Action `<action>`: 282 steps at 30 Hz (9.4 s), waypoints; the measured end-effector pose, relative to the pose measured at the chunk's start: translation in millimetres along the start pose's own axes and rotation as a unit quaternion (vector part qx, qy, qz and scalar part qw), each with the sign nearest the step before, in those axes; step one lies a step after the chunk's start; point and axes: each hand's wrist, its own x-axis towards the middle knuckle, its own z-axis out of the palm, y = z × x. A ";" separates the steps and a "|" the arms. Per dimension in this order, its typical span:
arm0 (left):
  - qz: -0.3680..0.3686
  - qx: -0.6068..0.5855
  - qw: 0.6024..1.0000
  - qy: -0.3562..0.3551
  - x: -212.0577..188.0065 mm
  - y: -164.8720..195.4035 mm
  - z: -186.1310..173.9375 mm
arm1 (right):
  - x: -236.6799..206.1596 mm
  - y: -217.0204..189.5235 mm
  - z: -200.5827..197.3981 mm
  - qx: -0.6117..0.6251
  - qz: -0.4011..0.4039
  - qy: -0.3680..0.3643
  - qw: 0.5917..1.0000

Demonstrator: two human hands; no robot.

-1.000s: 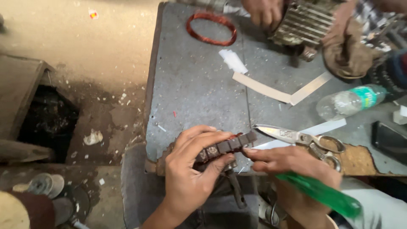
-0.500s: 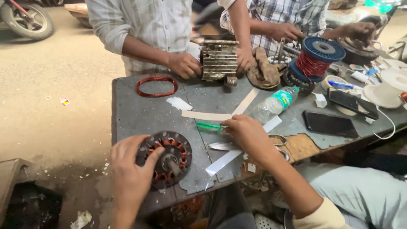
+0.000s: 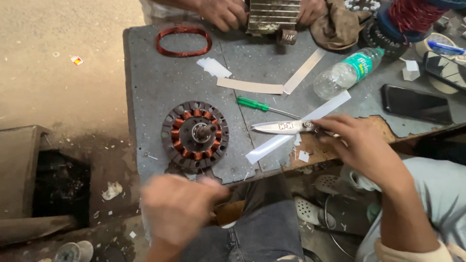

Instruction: The person inserts white insulating strips into the slots of a motor stator using a green screwdriver. They repeatedly cut strips from a roll using scissors and place them between the copper windings.

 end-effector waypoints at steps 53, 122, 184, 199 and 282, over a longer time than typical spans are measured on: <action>-0.407 -0.618 0.671 0.041 24.1 102.6 65.5 | -232.1 6.2 227.2 0.666 0.048 -0.008 0.744; -0.457 -0.650 0.599 0.098 22.1 86.1 37.2 | -176.9 4.4 221.6 0.684 0.117 -0.084 0.715; -0.353 -0.459 0.801 0.154 -6.4 46.6 -8.8 | 25.6 -132.9 99.0 0.325 -0.110 0.120 0.932; -0.353 -0.187 0.913 -0.086 89.0 -90.0 -1.3 | 55.6 -164.3 106.9 0.220 -0.095 0.177 0.954; -0.119 -0.468 0.876 -0.011 27.6 7.7 -21.2 | 8.2 -146.4 46.9 0.024 -0.232 0.165 0.958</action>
